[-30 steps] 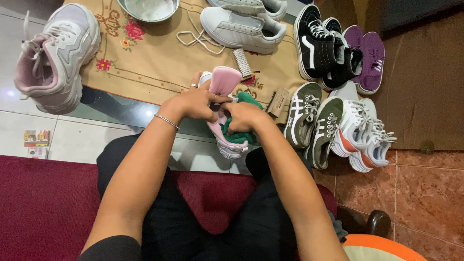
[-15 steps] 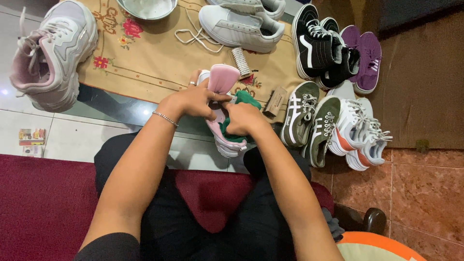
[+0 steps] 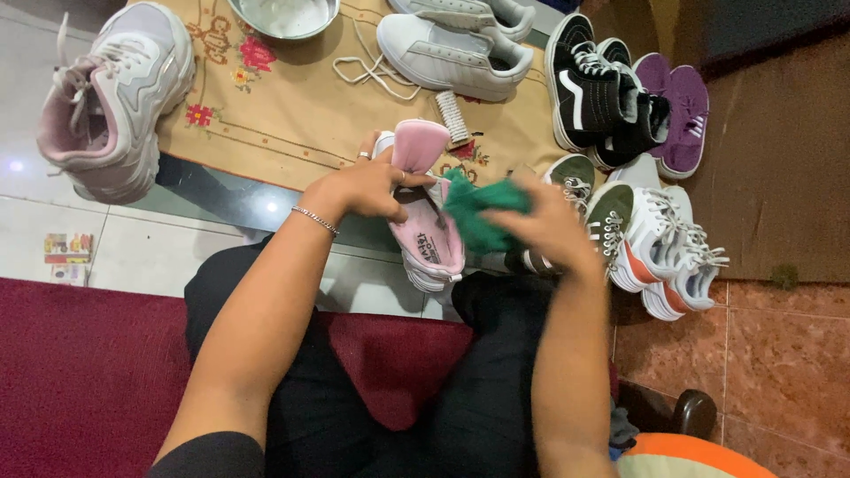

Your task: The person cleans the inside of a white sneaker with a pink insole using a green cloth and a small brush. They wipe the interior surfaces, remove the insole to clean it separately, and then place it back inside the shoe.

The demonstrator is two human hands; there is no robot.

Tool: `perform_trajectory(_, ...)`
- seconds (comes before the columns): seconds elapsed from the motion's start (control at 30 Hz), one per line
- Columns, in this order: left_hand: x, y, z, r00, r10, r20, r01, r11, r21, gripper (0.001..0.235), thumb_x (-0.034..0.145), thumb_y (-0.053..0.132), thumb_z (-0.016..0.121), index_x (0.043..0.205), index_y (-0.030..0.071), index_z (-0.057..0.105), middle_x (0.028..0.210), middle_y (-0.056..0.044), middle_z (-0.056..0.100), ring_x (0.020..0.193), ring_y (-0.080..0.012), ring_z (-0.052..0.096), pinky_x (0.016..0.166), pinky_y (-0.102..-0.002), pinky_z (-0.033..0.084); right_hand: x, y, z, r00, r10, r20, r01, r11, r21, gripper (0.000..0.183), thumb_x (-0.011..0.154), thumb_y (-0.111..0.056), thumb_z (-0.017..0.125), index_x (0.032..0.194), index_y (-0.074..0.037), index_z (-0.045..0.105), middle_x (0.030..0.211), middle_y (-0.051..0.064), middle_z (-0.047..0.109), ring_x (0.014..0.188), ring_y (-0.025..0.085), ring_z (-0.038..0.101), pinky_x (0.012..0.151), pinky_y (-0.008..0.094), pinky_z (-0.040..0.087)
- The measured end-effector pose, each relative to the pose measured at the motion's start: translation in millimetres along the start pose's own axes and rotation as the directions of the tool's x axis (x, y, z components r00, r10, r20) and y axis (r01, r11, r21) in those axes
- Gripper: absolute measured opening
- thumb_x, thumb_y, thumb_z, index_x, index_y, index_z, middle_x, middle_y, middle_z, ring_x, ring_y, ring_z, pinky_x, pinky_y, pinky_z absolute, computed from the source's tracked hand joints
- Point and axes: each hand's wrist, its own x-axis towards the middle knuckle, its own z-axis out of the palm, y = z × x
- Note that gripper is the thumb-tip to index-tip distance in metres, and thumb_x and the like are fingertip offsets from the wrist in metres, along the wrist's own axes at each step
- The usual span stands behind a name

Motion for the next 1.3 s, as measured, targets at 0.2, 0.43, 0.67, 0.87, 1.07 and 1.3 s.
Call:
perform_trajectory(0.2, -30.7, 18.0, -24.9, 0.991, 0.081, 0.102, -0.081, 0.997, -0.004, 0.096, 0.081, 0.037, 0.072, 0.172, 0.058, 0.047, 0.185, -0.018, 0.027, 0.173, -0.0532, -0.028, 0.142, -0.058, -0.003, -14.7, 87.8, -92.7, 0.482, 0.04, -0.876, 0.316, 0.924, 0.216, 0.021, 0.112, -0.022, 0.085, 0.126, -0.007, 0.079, 0.118, 0.003, 0.082, 0.105, 0.013, 0.075, 0.097, 0.033, 0.068)
perform_trajectory(0.43, -17.5, 7.6, -15.7, 0.994, 0.096, 0.055, -0.095, 0.995, -0.016, 0.093, 0.08, 0.041, 0.076, 0.169, 0.057, 0.053, 0.181, -0.007, 0.031, 0.172, -0.053, -0.025, 0.142, -0.065, 0.006, -7.6, 85.2, -30.1, 0.587, -0.056, -0.807, 0.312, 0.936, 0.162, 0.023, 0.115, -0.022, 0.079, 0.13, -0.005, 0.079, 0.124, 0.002, 0.077, 0.113, 0.014, 0.068, 0.106, 0.036, 0.063)
perform_trajectory(0.67, 17.2, -13.7, 13.8, 0.997, 0.026, -0.07, -0.024, 0.999, 0.026, 0.094, 0.06, 0.068, 0.088, 0.151, 0.05, 0.073, 0.189, -0.003, 0.024, 0.175, -0.0516, -0.003, 0.135, -0.078, 0.025, 12.8, -31.6, 105.8, 0.928, 0.098, 0.359, 0.109, 0.85, -0.515, 0.088, 0.103, -0.064, 0.066, 0.161, 0.002, 0.057, 0.168, 0.03, 0.054, 0.159, 0.052, 0.038, 0.128, 0.077, 0.025)
perform_trajectory(0.87, 11.0, -10.5, 18.0, 0.998, 0.037, -0.055, -0.032, 0.994, 0.102, 0.1, 0.062, 0.066, 0.083, 0.159, 0.049, 0.067, 0.19, -0.006, 0.024, 0.174, -0.0538, 0.004, 0.144, -0.067, 0.013, 34.6, -13.1, 142.4, 0.869, 0.377, 0.321, 0.04, 0.593, -0.804, 0.129, 0.079, -0.096, 0.065, 0.177, -0.016, 0.036, 0.181, 0.006, 0.042, 0.171, 0.025, 0.026, 0.132, 0.088, 0.004)
perform_trajectory(1.07, -19.2, 13.0, -7.8, 0.997, -0.026, -0.07, 0.031, 0.997, 0.067, 0.108, 0.063, 0.058, 0.084, 0.167, 0.036, 0.062, 0.189, -0.015, 0.03, 0.175, -0.0532, 0.002, 0.137, -0.072, 0.029, 48.6, 40.6, 168.9, 0.939, 0.223, 0.262, 0.12, 0.502, -0.857, 0.093, 0.075, -0.069, 0.082, 0.149, -0.015, 0.063, 0.122, 0.014, 0.082, 0.131, 0.035, 0.064, 0.103, 0.071, 0.033)
perform_trajectory(1.3, 2.2, -3.6, 6.8, 0.995, -0.079, -0.062, 0.083, 0.994, 0.074, 0.117, 0.057, 0.069, 0.087, 0.167, 0.038, 0.062, 0.189, -0.017, 0.031, 0.176, -0.0479, 0.003, 0.132, -0.076, 0.033, 23.7, -9.5, 113.5, 0.904, 0.276, 0.327, -0.076, 0.855, -0.512, 0.095, 0.091, -0.084, 0.069, 0.142, -0.004, 0.078, 0.144, 0.025, 0.079, 0.147, 0.048, 0.066, 0.134, 0.081, 0.014)
